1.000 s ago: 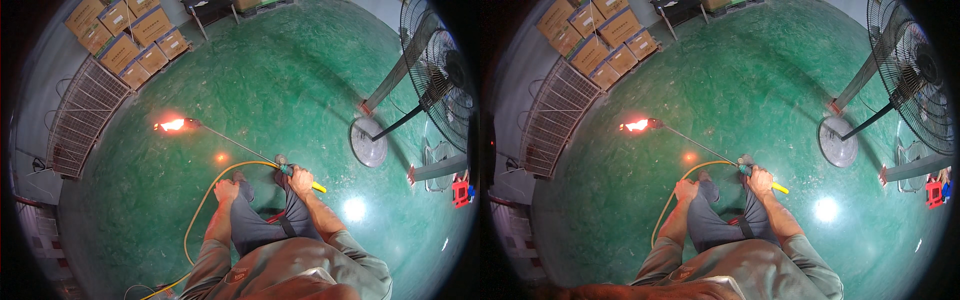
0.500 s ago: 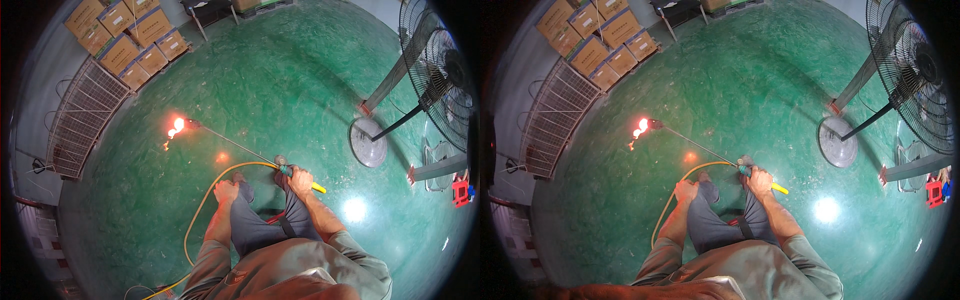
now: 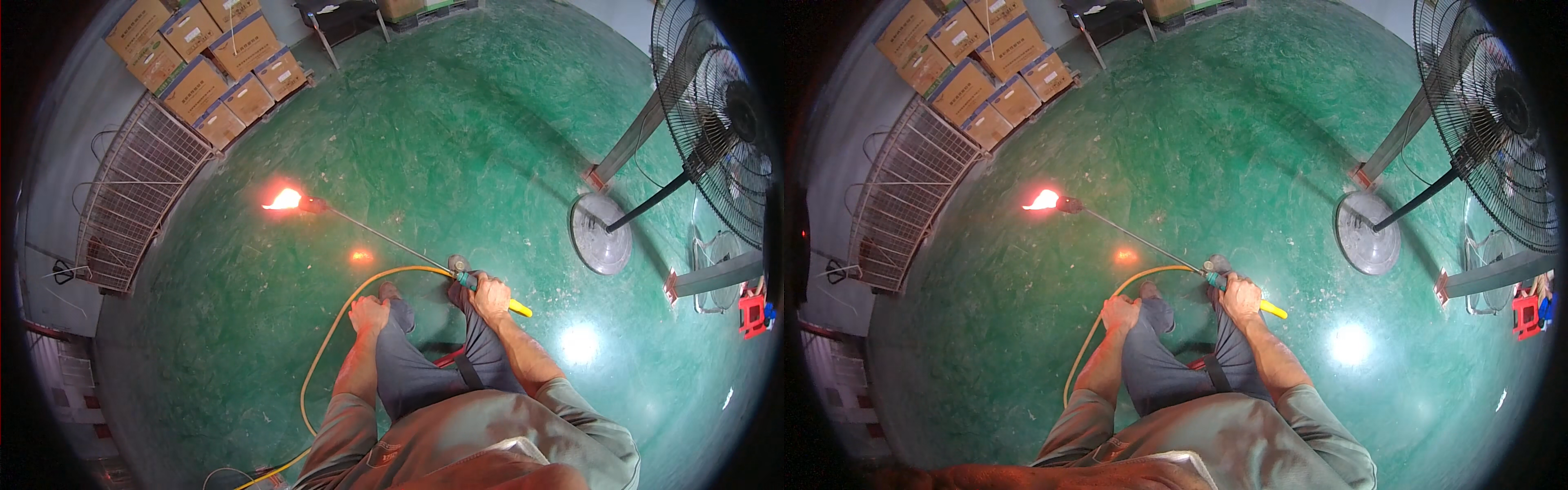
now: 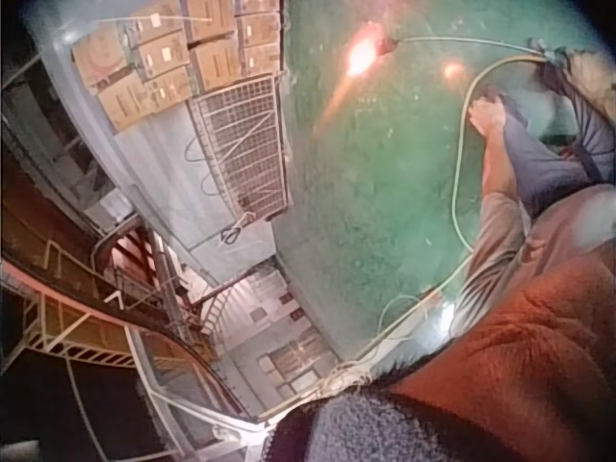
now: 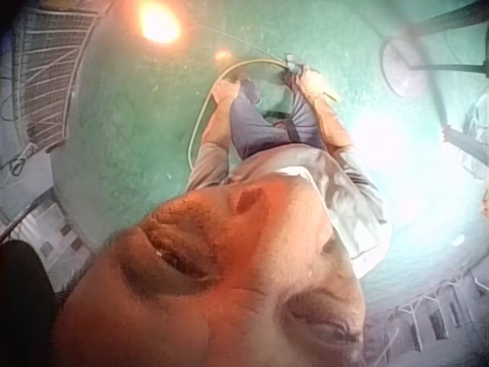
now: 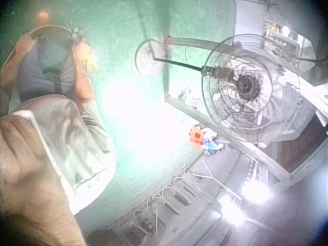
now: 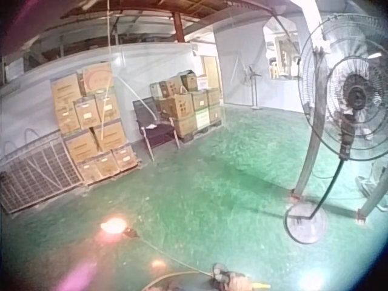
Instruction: Using a blowtorch to heat or melt material on the floor.
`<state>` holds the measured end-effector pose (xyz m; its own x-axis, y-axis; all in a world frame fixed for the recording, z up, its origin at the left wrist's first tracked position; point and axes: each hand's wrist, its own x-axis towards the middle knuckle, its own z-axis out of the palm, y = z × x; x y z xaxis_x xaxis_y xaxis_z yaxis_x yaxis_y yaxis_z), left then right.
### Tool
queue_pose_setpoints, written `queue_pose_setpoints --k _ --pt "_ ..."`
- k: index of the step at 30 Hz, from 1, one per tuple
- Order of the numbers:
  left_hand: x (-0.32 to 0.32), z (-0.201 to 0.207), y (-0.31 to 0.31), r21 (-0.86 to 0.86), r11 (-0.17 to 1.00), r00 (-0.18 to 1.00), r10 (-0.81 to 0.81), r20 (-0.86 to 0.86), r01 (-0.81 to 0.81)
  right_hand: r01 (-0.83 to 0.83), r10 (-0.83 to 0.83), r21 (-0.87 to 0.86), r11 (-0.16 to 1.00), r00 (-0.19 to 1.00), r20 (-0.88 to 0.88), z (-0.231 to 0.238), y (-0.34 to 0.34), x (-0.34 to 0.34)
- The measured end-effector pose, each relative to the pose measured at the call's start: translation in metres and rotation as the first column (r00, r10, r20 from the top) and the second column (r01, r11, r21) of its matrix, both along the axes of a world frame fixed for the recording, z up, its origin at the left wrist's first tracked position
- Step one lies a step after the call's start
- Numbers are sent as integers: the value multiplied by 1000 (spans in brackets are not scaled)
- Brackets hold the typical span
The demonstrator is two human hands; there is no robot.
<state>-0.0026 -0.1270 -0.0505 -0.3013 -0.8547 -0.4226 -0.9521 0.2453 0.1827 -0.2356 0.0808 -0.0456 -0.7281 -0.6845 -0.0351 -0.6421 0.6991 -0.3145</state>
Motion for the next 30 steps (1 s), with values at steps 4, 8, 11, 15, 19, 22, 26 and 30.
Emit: queue_pose_setpoints --k 4,8,11,15,19,22,26,30 --pt "0 -1 -2 19 1000 1000 7 -20 -7 -4 5 19 1000 1000 -12 1 0 -1" --pt "1 9 0 -15 999 999 -43 -2 43 -7 7 11 1000 1000 -1 3 0 2" --pt "-4 19 -2 -36 996 996 -81 39 83 -14 14 64 998 1000 7 6 -1 1" --pt "-8 8 -6 -31 994 995 -104 -7 103 -88 88 124 988 996 4 -1 -5 -17" --pt "-1 -1 -8 20 998 998 -61 -14 61 -178 188 171 969 981 -47 21 -40 -39" --pt "0 3 -13 54 997 999 -45 -4 45 -222 236 152 963 969 -78 46 -79 -49" --pt "4 -2 -17 57 998 999 -35 -7 35 -298 311 124 946 945 -100 61 -121 -48" --pt "7 -4 -17 78 997 1000 -28 -2 28 -307 319 138 942 945 -77 62 -137 -38"
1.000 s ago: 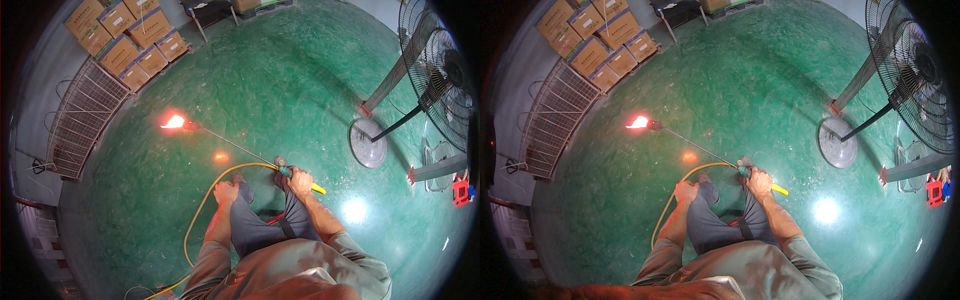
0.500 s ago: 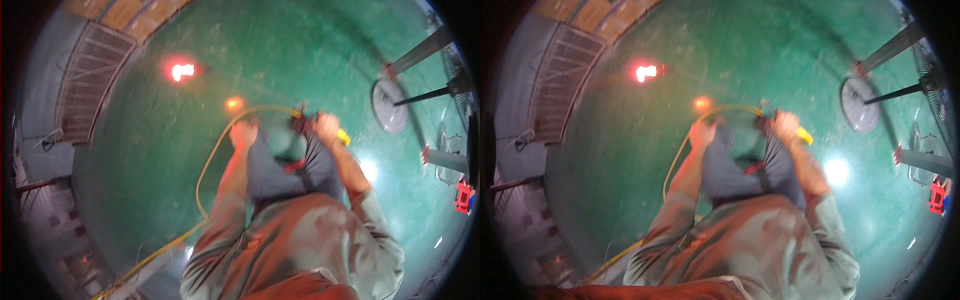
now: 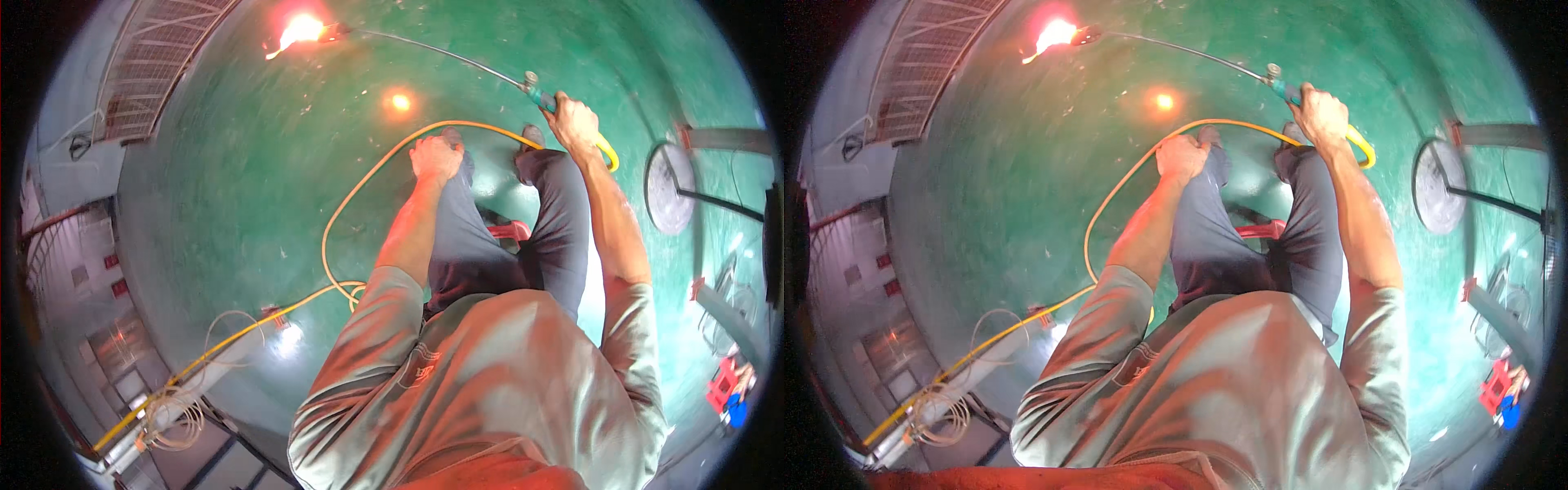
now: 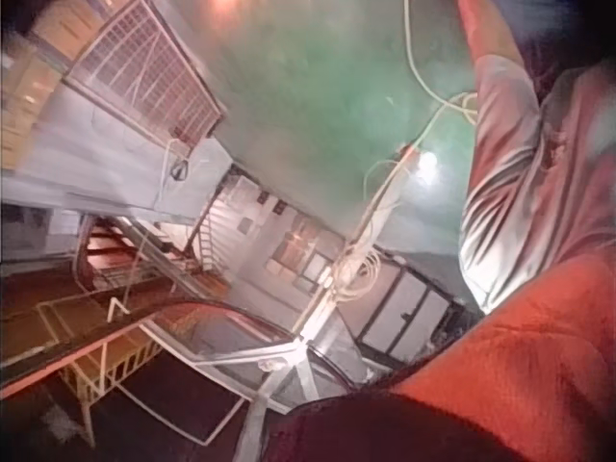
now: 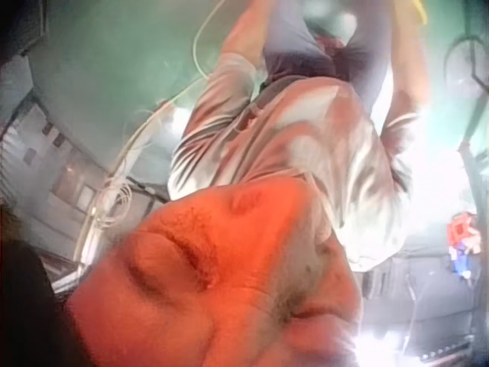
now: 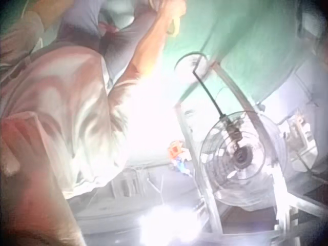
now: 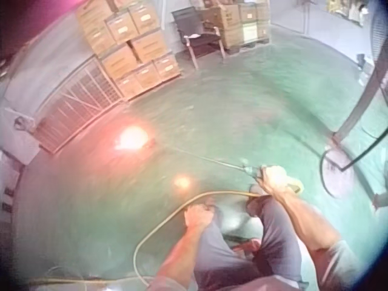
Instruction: Using a blowtorch to heat or melt material on the floor.
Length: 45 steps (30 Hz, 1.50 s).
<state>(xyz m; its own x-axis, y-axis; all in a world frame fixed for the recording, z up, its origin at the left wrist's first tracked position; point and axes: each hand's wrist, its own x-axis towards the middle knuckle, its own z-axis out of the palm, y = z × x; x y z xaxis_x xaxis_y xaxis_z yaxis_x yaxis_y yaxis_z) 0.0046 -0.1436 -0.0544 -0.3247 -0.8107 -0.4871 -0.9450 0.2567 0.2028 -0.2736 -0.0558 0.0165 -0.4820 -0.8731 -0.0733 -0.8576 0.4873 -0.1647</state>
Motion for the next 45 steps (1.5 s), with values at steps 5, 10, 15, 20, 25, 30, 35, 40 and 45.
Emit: queue_pose_setpoints --k 5,10,15,20,25,30,35,40,45 --pt "11 12 9 -84 996 999 28 -31 -31 -14 11 88 996 999 37 -31 43 4" --pt "16 0 15 5 984 984 179 -17 -179 -13 23 223 975 999 -42 -48 85 18" --pt "2 6 17 -7 992 988 125 -89 -126 2 16 99 995 984 -178 -54 113 23" --pt "6 -4 20 -36 986 983 157 -96 -161 14 -4 56 998 983 -182 -60 111 28" --pt "4 -7 21 -70 984 981 155 -121 -164 45 -44 2 999 985 -168 -66 115 27" --pt "7 -7 21 -20 986 976 160 -146 -164 46 -43 14 999 986 -163 -67 116 26" --pt "9 -11 25 -105 978 975 161 -151 -178 19 -21 -10 1000 990 -140 -71 117 23" --pt "6 3 19 -53 988 980 137 -144 -146 66 -72 -47 997 989 -132 -67 116 25" --pt "10 -5 26 -102 981 981 154 -114 -166 74 -77 -30 997 992 -103 -67 116 28"
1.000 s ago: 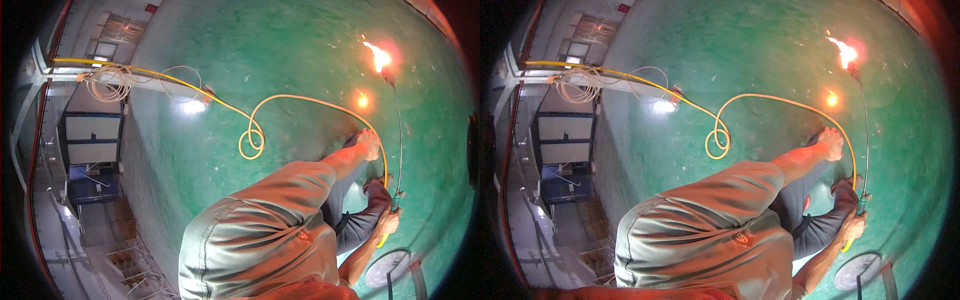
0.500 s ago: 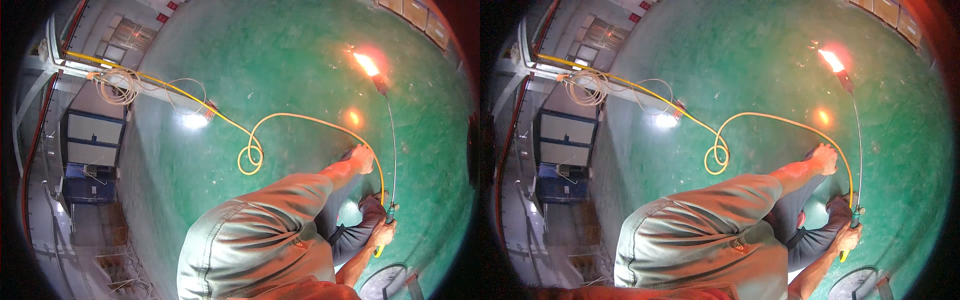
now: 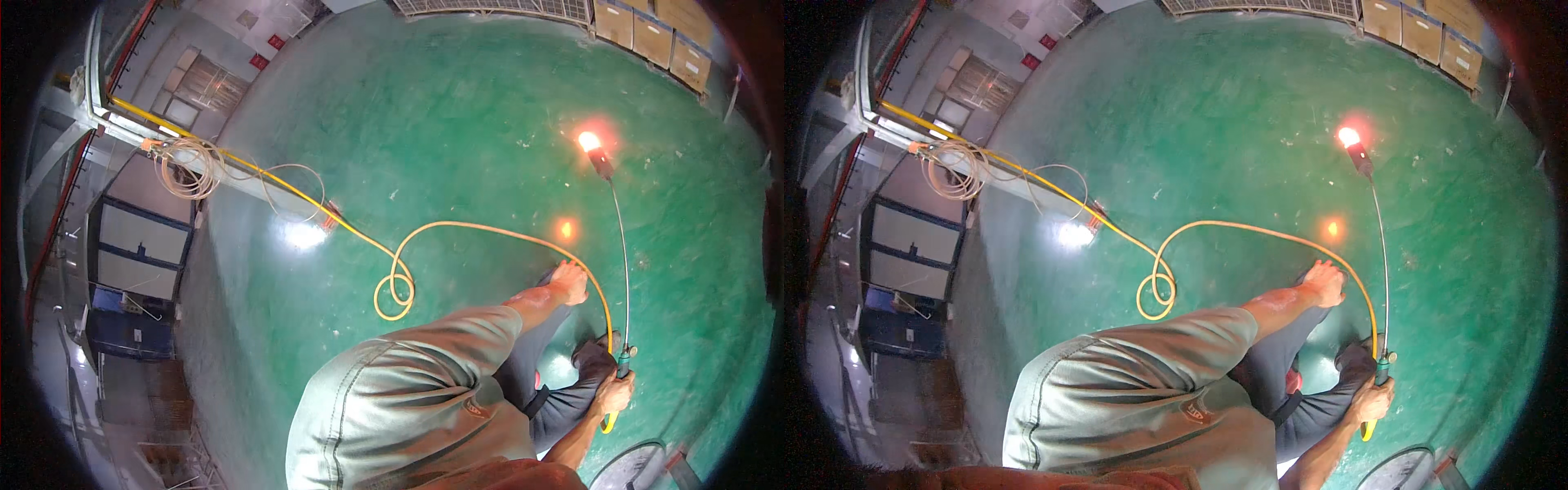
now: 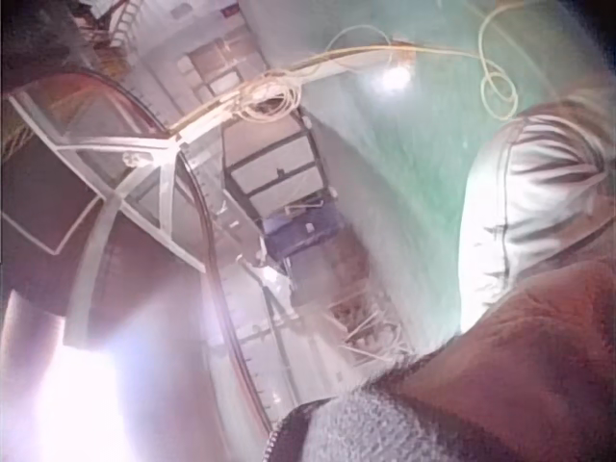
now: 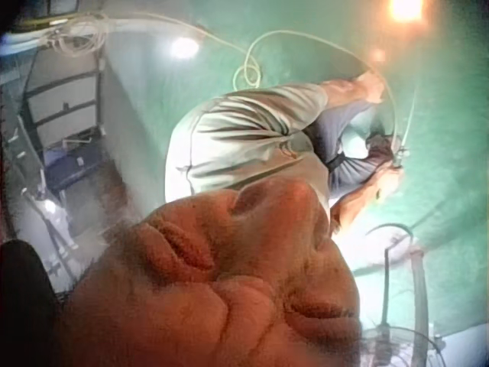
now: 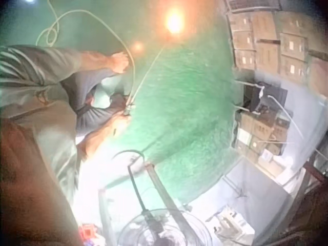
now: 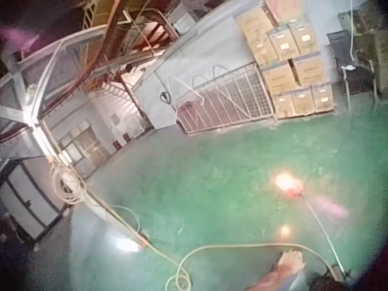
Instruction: Using a blowtorch to heat or melt material on the floor.
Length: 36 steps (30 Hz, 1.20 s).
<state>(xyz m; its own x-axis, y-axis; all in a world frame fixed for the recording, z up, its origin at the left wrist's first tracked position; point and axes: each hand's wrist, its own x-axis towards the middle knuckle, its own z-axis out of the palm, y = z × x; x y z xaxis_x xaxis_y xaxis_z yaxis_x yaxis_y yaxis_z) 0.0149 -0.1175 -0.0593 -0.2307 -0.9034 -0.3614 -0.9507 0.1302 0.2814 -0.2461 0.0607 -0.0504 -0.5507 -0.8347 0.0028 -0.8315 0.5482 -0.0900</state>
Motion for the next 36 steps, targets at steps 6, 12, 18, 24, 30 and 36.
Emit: queue_pose_setpoints --k 6,12,18,24,30,36 --pt "-4 5 -5 48 999 1000 -20 -4 20 17 -15 -42 999 999 47 -1 3 -4" --pt "3 2 0 33 999 1000 0 21 -1 40 -39 -35 999 998 46 3 0 3" --pt "2 9 0 61 998 999 -28 20 27 51 -46 -79 996 997 68 -7 2 -3" --pt "1 6 -2 44 998 998 -47 40 45 94 -90 -48 994 992 84 2 1 2" --pt "2 14 -3 39 998 999 -44 29 43 106 -100 -83 991 992 77 -4 -1 2" --pt "3 15 0 13 998 996 -58 71 57 104 -97 -94 990 992 84 1 -1 4"
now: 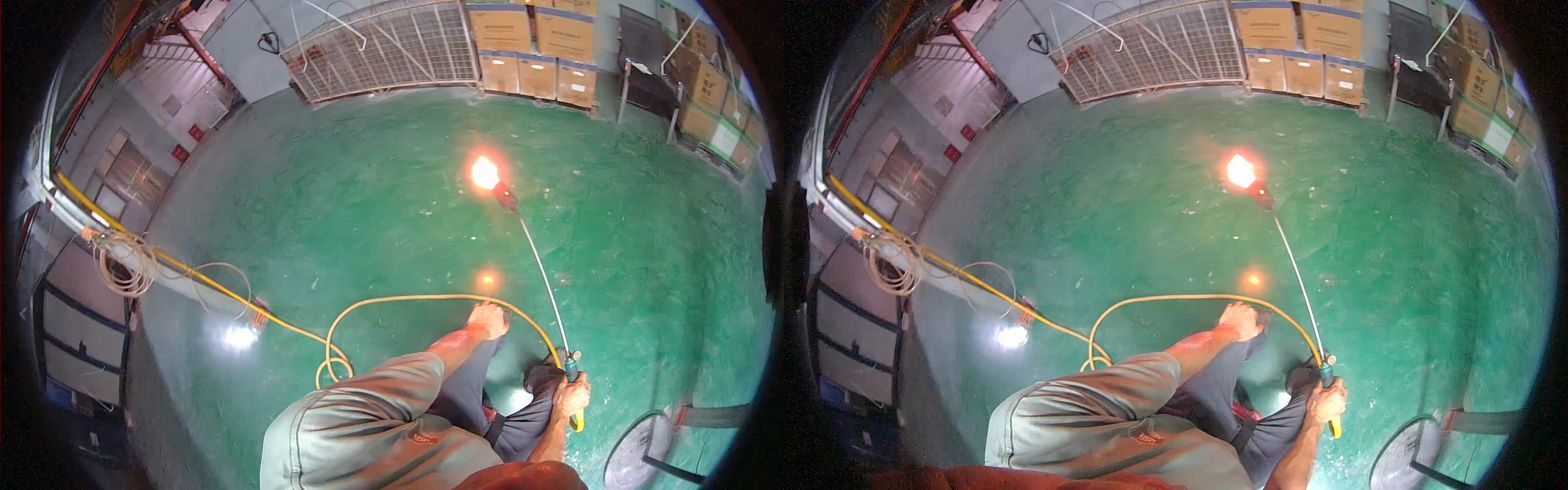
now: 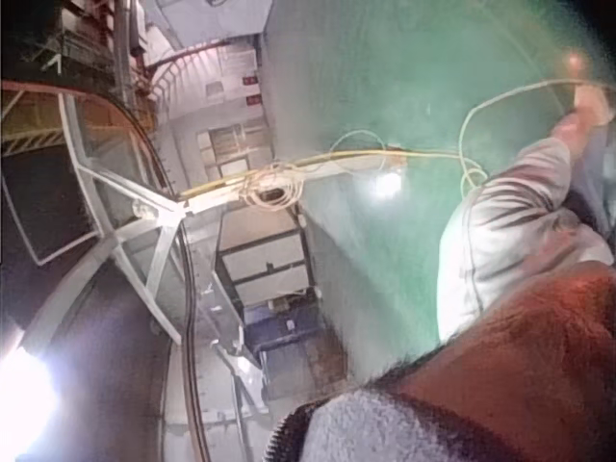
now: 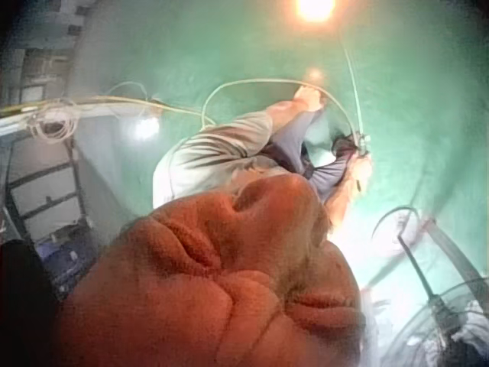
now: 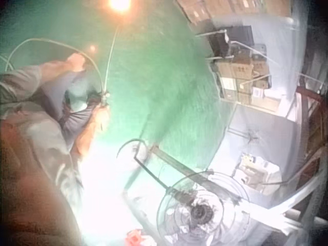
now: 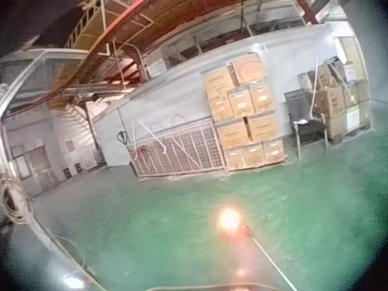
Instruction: Using a blowtorch to heat or melt material on the floor.
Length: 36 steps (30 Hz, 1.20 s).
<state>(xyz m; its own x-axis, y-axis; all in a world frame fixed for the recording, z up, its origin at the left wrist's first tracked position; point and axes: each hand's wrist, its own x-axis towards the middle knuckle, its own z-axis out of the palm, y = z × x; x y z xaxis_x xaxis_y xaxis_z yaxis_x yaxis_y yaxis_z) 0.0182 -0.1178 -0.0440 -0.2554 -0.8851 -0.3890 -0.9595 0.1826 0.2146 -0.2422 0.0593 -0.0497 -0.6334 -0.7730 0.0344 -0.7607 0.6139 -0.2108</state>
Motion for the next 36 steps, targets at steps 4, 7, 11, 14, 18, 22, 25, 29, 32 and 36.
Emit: queue_pose_setpoints --k 4,7,11,14,18,22,25,29,32,36 --pt "-6 1 -3 48 998 999 -32 9 31 27 -27 7 1000 999 29 6 1 -3" --pt "-6 0 -3 43 999 1000 -10 17 9 23 -22 -26 999 1000 15 0 3 -3" --pt "-7 6 -4 47 999 1000 -14 -17 15 56 -56 -4 998 998 10 -6 1 -5" --pt "-8 7 -4 49 999 1000 0 -29 2 80 -80 4 997 997 16 -3 1 -3" --pt "-5 3 -4 52 999 1000 17 -5 -17 49 -48 -20 999 998 43 3 0 2" --pt "-13 14 -10 120 993 1000 -1 -5 1 63 -61 -38 997 997 48 5 3 1" --pt "-12 12 -9 100 995 1000 8 -3 -8 54 -52 -25 998 995 85 9 11 2" --pt "-14 12 -11 107 994 1000 -2 -12 3 28 -24 -75 997 998 57 3 19 0" --pt "-13 12 -12 98 995 1000 12 -8 -11 50 -45 -75 996 997 67 2 22 2" --pt "-14 6 -9 70 997 1000 15 -24 -13 81 -78 -43 996 994 71 4 24 4"
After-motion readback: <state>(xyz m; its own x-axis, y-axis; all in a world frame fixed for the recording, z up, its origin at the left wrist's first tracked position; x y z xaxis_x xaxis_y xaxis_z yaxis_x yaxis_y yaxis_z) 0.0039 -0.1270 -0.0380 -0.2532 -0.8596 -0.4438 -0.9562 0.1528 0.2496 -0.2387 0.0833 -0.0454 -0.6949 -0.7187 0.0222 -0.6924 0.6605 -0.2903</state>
